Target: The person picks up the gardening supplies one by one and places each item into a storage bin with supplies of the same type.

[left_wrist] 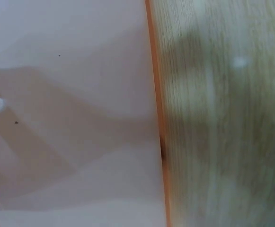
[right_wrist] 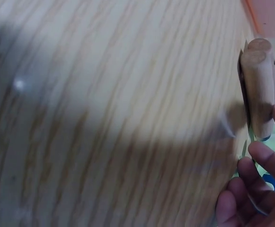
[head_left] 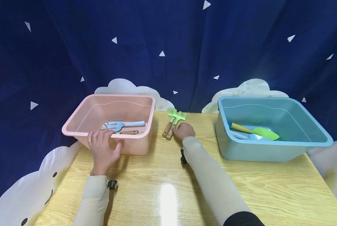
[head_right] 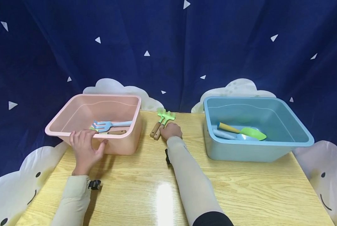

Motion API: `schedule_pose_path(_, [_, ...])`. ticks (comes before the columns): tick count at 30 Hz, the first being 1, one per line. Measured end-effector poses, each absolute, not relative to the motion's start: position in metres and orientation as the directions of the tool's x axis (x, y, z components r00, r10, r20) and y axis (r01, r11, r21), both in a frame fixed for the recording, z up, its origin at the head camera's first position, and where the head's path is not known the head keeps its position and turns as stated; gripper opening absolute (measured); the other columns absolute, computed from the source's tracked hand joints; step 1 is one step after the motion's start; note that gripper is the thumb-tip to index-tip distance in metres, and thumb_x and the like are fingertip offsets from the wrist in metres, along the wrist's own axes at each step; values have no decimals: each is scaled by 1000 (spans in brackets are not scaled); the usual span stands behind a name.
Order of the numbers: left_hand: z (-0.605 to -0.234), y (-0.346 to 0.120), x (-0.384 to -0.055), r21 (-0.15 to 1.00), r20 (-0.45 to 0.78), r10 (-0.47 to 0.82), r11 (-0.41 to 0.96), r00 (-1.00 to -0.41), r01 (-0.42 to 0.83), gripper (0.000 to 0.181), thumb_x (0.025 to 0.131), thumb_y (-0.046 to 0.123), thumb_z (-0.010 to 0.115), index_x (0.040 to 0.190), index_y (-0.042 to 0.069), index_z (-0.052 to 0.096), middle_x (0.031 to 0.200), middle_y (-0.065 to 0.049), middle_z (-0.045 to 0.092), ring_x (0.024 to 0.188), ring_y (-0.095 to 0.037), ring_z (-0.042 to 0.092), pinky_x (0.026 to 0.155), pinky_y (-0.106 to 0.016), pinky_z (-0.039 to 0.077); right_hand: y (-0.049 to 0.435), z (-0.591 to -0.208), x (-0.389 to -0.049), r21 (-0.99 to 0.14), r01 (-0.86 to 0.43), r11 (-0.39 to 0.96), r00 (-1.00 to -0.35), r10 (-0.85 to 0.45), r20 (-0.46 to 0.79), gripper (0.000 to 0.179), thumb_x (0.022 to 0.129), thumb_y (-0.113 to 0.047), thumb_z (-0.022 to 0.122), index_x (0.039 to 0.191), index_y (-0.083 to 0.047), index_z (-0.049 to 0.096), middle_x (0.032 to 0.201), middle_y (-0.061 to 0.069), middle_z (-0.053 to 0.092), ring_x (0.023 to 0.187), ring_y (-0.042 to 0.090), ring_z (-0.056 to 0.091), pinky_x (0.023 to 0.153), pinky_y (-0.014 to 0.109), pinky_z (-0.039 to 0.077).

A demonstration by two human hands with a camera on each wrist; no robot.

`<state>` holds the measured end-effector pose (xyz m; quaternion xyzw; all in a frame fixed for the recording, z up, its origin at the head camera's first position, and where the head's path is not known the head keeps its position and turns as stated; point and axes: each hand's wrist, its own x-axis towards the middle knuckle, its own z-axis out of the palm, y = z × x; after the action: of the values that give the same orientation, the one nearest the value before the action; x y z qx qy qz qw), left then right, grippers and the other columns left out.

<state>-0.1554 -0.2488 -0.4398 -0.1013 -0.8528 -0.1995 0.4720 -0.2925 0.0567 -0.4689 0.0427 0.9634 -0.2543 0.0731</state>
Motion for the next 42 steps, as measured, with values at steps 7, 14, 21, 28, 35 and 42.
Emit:
schedule_pose_path(7, [-440, -248, -154, 261, 835, -24, 896, -550, 358, 43, 78, 35, 67, 104, 1, 62, 100, -18, 62, 105, -40, 48, 115, -60, 19, 50, -469, -295, -482, 157, 862, -972, 48, -231, 45, 91, -54, 53, 64, -19, 52, 70, 3, 60, 66, 21, 57, 54, 33, 42])
schedule_pose_path(14, [-440, -250, -156, 243, 837, -14, 906, -546, 348, 45, 80, 39, 65, 104, 1, 62, 101, -17, 61, 105, -39, 48, 115, -58, 20, 44, -469, -298, -510, 190, 839, -963, 57, -265, 40, 93, -46, 51, 68, -15, 52, 75, 5, 59, 67, 22, 54, 55, 32, 41])
schedule_pose_path(21, [-441, -250, -157, 254, 834, -14, 897, -552, 362, 44, 79, 36, 66, 104, 1, 62, 101, -17, 61, 105, -38, 48, 115, -59, 20, 49, -465, -296, -552, 239, 799, -954, 86, -289, 28, 89, -35, 56, 76, -12, 61, 79, 7, 61, 70, 22, 54, 56, 32, 41])
schedule_pose_path(28, [-441, -249, -156, 254, 843, -16, 893, -538, 371, 43, 79, 35, 67, 105, 1, 63, 101, -17, 62, 105, -39, 48, 115, -59, 20, 62, -465, -296, -582, 250, 774, -949, 76, -306, 29, 94, -37, 57, 82, -11, 62, 74, 6, 58, 67, 22, 55, 56, 31, 43])
schedule_pose_path(35, [-441, -250, -157, 244, 843, -15, 902, -538, 357, 44, 79, 37, 65, 103, 0, 62, 101, -19, 61, 105, -40, 48, 114, -59, 21, 81, -460, -290, -547, 207, 811, -956, 48, -290, 40, 97, -36, 52, 67, -12, 64, 57, 2, 57, 55, 20, 55, 52, 30, 43])
schedule_pose_path(42, [-441, -249, -156, 254, 848, -21, 893, -529, 372, 42, 78, 34, 67, 103, 0, 62, 101, -18, 61, 105, -39, 48, 114, -59, 20, 101, -462, -283, -553, 121, 825, -974, -9, -226, 51, 99, -42, 49, 60, -12, 64, 50, -1, 53, 52, 20, 52, 50, 30, 41])
